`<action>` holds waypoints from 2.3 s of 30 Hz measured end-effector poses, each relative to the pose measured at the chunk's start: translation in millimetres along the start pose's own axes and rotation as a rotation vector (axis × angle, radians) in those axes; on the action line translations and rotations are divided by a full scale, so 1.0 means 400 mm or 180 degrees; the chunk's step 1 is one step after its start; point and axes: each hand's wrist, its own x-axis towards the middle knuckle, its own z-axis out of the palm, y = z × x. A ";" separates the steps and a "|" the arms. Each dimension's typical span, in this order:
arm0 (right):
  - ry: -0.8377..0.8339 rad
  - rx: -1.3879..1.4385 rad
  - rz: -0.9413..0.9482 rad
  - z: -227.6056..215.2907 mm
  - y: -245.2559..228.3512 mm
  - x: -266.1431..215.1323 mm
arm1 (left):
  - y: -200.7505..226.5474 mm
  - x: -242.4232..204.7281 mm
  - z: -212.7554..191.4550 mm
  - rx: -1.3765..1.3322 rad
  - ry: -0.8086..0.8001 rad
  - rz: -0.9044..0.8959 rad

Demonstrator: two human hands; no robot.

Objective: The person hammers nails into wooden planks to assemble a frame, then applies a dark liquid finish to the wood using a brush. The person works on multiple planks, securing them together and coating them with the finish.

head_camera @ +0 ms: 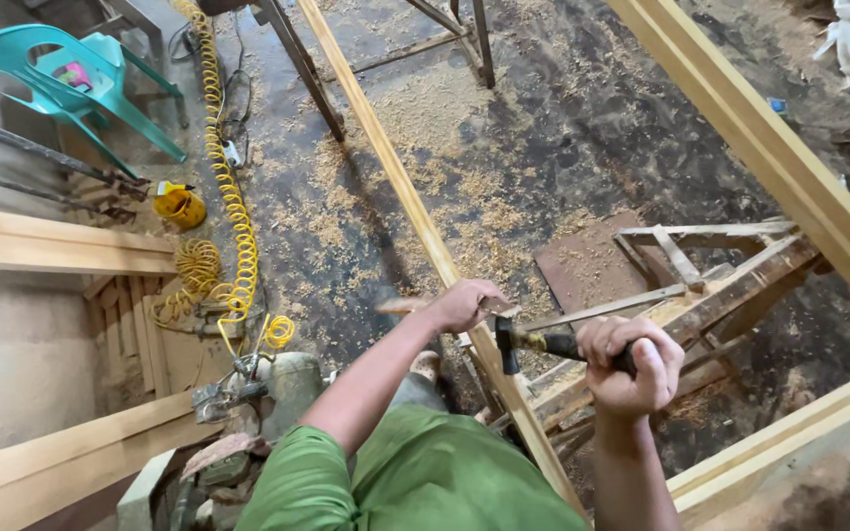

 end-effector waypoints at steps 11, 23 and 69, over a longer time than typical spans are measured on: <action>-0.0293 -0.1140 0.1393 0.026 0.225 0.062 | -0.172 0.179 -0.027 0.0035 0.0640 -0.0427; -0.0019 -0.1737 0.2688 0.121 0.439 0.140 | -0.306 0.152 0.043 0.1801 0.0954 -0.0592; -0.0396 -0.2105 0.2185 0.175 0.367 0.020 | -0.334 0.120 0.056 0.1889 0.1576 -0.0017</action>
